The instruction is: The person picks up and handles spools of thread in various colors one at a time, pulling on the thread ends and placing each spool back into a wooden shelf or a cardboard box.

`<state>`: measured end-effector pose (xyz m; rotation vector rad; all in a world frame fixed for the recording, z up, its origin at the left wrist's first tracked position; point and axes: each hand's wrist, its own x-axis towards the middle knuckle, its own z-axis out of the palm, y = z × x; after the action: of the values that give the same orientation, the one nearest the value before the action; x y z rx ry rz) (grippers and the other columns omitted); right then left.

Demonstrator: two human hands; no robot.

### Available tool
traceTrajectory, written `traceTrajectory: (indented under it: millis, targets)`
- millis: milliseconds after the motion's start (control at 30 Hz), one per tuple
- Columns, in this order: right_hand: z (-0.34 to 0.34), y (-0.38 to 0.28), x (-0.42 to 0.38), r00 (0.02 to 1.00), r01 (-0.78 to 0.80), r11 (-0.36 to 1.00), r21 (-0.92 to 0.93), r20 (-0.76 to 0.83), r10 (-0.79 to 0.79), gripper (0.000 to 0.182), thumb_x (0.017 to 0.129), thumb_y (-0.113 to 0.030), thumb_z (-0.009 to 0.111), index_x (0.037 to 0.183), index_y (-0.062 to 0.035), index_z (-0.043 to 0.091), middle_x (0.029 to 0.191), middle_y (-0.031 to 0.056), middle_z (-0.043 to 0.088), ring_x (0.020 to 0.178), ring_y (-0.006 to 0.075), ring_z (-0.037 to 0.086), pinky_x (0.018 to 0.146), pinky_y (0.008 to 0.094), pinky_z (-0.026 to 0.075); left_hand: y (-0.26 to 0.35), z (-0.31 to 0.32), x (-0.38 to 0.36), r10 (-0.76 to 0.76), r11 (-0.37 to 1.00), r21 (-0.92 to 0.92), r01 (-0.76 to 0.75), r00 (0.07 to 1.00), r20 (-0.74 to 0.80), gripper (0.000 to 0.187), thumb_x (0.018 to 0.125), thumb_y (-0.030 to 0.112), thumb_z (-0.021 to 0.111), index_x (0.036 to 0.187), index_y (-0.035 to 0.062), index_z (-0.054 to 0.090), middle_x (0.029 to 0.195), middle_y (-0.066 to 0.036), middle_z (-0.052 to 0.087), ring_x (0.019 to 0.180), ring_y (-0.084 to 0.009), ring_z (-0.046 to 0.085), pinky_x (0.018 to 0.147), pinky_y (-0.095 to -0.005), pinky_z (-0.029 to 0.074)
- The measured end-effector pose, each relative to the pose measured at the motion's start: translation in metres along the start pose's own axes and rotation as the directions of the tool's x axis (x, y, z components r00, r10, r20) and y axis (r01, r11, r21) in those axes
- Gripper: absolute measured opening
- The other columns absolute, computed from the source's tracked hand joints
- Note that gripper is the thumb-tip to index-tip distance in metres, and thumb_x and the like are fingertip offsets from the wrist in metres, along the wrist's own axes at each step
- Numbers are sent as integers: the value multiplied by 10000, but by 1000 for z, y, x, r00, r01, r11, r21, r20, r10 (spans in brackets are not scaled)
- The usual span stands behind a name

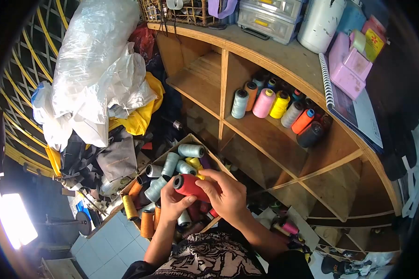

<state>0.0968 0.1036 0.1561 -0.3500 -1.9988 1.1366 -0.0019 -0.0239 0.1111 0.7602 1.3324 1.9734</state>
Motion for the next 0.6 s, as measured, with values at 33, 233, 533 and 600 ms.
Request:
traceTrajectory:
  millis: [33, 233, 533, 600]
  targets:
    - [0, 1, 3, 999, 36, 999, -27, 11, -36, 170, 799, -64, 723, 942, 3, 657, 748, 98, 653, 646, 157, 628, 586, 266, 491, 0, 0, 0, 0, 1000, 0, 0, 1000, 2, 451, 756, 136, 786, 1103, -46, 562, 944, -59, 626, 741, -90, 593, 600, -232, 492]
    - [-6, 14, 5, 974, -114, 988, 103, 210, 90, 333, 780, -130, 760, 1056, 0, 624, 872, 71, 629, 798, 115, 599, 702, 259, 470, 1, -8, -1, -54, 998, -32, 56, 997, 60, 431, 790, 132, 731, 1152, -33, 566, 980, -64, 615, 727, -94, 588, 571, -220, 493]
    - [-8, 32, -8, 759, -550, 805, 222, 534, 372, 450, 861, -344, 685, 1184, -38, 620, 894, 65, 644, 820, 117, 606, 725, 269, 489, 0, -14, 14, 1, 999, 51, -12, 978, 207, 718, 777, 240, 672, 1382, -27, 390, 1247, -117, 380, 1229, -226, 365, 1083, -360, 227]
    - [-5, 24, -9, 799, -520, 830, 201, 457, 390, 404, 851, -325, 698, 1120, -27, 654, 811, 73, 654, 717, 123, 621, 641, 278, 496, -1, -7, 11, -29, 999, -18, 34, 977, 213, 667, 812, 291, 661, 1352, -25, 430, 1277, -123, 382, 1223, -237, 388, 1056, -363, 287]
